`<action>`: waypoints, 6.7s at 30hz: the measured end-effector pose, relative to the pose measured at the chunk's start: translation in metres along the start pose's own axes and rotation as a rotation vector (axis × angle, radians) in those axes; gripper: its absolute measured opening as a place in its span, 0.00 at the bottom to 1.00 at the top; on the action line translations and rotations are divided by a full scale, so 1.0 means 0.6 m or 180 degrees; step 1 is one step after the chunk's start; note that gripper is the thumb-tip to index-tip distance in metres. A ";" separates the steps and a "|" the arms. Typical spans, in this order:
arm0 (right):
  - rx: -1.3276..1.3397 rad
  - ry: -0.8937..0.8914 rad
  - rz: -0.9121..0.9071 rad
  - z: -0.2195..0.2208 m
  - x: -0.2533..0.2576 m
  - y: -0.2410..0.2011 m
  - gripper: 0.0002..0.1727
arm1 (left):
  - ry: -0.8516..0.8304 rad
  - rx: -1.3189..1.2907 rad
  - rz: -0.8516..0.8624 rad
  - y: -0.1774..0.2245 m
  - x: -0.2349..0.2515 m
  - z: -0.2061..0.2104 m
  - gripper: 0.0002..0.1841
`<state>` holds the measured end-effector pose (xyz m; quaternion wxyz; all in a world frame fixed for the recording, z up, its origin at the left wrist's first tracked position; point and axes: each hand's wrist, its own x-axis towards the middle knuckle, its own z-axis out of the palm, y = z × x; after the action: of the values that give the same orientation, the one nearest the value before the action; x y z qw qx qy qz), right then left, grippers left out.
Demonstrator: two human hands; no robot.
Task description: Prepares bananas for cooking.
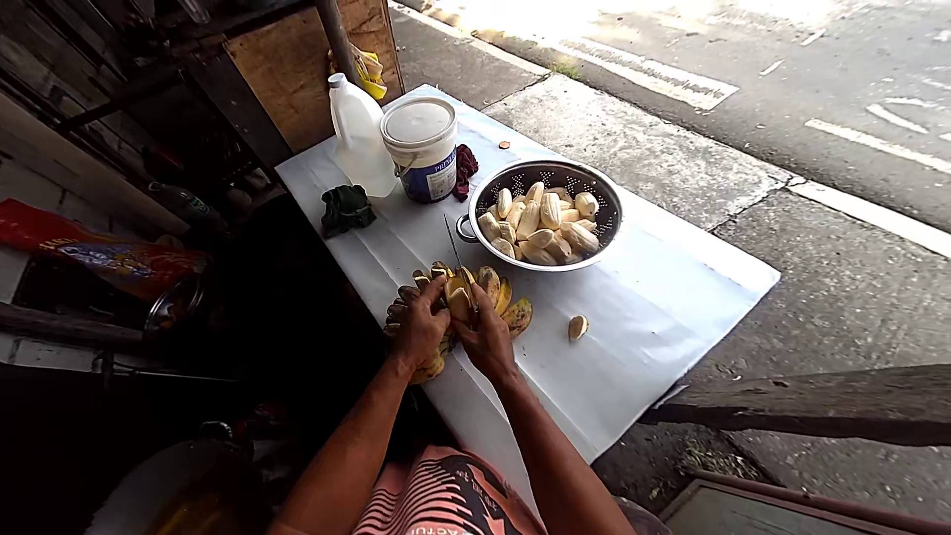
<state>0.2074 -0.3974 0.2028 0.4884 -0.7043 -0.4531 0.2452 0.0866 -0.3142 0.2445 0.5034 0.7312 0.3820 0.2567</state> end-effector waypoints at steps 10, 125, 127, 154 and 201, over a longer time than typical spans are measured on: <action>-0.0727 0.0333 -0.0505 -0.055 -0.068 -0.020 0.19 | -0.0081 -0.4031 -0.0851 0.004 0.021 0.040 0.31; -0.0718 -0.0879 0.0396 -0.089 -0.048 -0.011 0.22 | -0.1015 -0.4192 -0.0562 0.003 0.076 0.103 0.23; 0.0214 -0.0595 0.0406 -0.103 -0.052 0.004 0.20 | -0.0934 -0.4170 -0.0665 0.016 0.084 0.112 0.24; -0.0704 -0.0965 -0.0243 -0.099 -0.010 0.005 0.28 | 0.0465 -0.0278 -0.1239 0.026 0.028 0.021 0.39; -0.0497 0.0049 -0.0736 -0.050 -0.050 -0.049 0.19 | 0.0390 -0.3689 -0.0500 0.016 0.002 0.023 0.22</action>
<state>0.2056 -0.4344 0.2387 0.4606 -0.6850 -0.5452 0.1459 0.1010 -0.3227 0.2486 0.8155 0.2901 0.2608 0.4275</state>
